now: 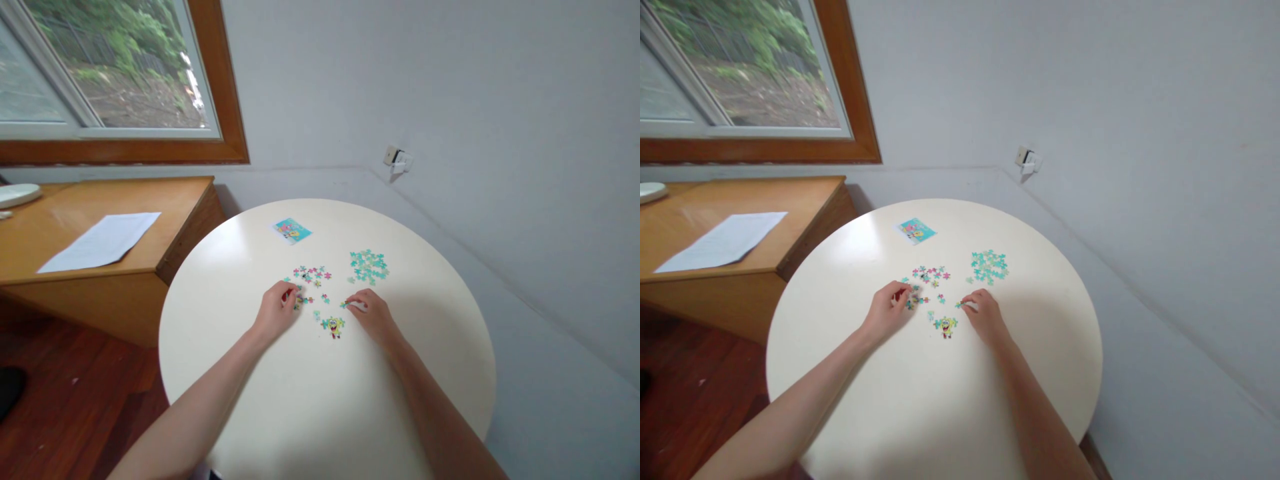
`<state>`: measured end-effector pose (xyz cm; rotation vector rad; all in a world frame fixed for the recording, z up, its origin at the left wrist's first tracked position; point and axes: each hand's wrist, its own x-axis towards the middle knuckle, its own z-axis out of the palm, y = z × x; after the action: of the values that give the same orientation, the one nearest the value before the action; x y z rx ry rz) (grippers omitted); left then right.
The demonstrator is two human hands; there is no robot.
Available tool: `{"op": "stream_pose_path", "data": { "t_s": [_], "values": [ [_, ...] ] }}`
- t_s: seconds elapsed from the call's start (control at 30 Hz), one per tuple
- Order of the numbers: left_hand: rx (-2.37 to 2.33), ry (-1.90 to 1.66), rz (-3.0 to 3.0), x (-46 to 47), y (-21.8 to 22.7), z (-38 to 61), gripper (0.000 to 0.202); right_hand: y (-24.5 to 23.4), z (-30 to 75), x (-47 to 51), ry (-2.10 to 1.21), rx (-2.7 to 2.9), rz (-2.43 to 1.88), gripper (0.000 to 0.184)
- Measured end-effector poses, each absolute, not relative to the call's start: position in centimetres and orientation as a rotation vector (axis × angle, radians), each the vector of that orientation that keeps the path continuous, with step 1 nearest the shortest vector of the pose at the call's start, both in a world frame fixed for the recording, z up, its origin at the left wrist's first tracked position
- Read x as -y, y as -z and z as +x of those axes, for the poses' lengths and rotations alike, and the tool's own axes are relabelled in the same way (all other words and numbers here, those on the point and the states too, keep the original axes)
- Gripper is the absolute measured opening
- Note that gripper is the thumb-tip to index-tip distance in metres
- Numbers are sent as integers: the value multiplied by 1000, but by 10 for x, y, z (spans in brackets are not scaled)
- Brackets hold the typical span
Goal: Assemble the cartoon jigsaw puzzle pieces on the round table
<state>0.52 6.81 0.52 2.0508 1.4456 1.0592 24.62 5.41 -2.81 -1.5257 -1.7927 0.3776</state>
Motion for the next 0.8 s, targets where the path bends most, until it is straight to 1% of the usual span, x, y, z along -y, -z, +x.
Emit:
{"op": "stream_pose_path", "data": {
  "t_s": [0.2,0.37,0.6,0.8],
  "values": [
    [-1244,-924,2184,-55,-7,15,19,26,243,-53,-392,1772,-1542,8],
    [-1100,-809,2269,-50,-6,17,20,27,242,-51,-369,1762,-1540,16],
    [-947,-677,2414,-51,-4,13,27,24,242,-52,-365,1820,-1548,10],
    [-1015,-563,2409,-49,-6,13,28,25,242,-53,-360,1814,-1560,4]
  ]
}}
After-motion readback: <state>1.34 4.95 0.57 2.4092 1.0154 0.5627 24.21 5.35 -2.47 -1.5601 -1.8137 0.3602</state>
